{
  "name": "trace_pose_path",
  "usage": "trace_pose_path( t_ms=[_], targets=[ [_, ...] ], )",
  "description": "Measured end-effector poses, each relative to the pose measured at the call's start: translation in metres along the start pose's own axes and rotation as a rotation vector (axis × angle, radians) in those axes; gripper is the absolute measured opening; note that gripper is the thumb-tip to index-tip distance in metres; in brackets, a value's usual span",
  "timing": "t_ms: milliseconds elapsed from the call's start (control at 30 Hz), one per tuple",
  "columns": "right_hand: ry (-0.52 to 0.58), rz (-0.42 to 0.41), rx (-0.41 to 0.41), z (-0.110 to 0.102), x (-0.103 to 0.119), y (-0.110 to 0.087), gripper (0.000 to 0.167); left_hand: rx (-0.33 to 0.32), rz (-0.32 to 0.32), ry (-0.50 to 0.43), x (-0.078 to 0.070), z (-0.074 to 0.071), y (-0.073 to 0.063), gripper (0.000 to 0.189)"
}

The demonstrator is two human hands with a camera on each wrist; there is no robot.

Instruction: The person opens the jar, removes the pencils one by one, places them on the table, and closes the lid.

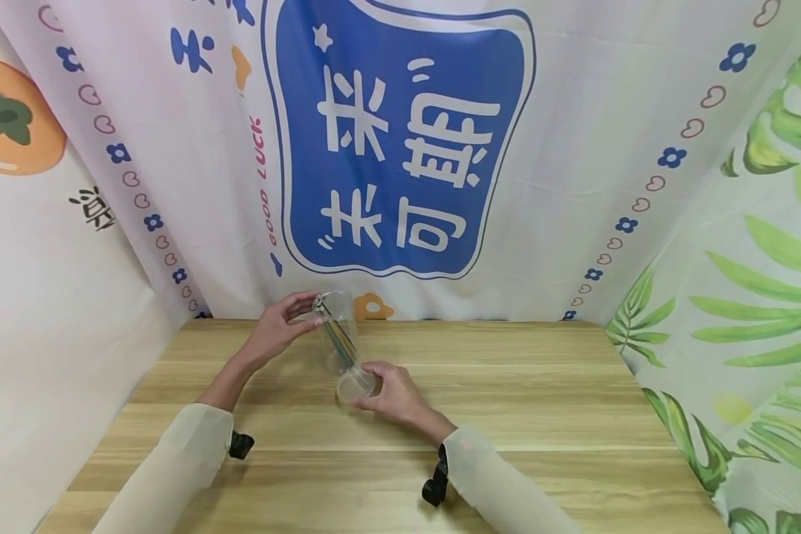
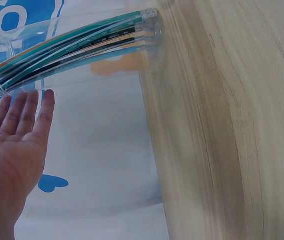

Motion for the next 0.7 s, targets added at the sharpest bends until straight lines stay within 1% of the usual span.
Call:
trace_pose_path(
  t_ms=[133,267,367,500,700],
  targets=[
    [-0.035,-0.015,0.025,0.004,-0.002,0.0,0.072,-0.006,-0.01,0.001,0.0,0.0,-0.001,0.06],
    [-0.068,-0.002,0.065,0.009,-0.003,-0.002,0.074,-0.01,-0.015,0.008,0.001,0.001,-0.001,0.06],
    [-0.076,0.007,0.076,0.011,-0.003,-0.004,0.073,-0.006,-0.013,0.008,0.0,0.001,0.0,0.06],
    [-0.101,-0.013,0.08,0.012,-0.001,-0.004,0.073,-0.009,-0.012,-0.006,-0.001,0.001,-0.001,0.06],
    [-0.185,-0.049,0.108,0.014,0.001,-0.003,0.072,-0.018,-0.016,0.004,-0.001,0.001,0.0,0.062]
  ],
)
Point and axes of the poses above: each hand's wrist, its own y-axis towards the middle knuckle, its own z-axis out of the palm, x = y × z, the point moved 6 cm from there along y, towards the middle knuckle, and after that the axes turned 12 degrees about -z, right-handed, at the moved point
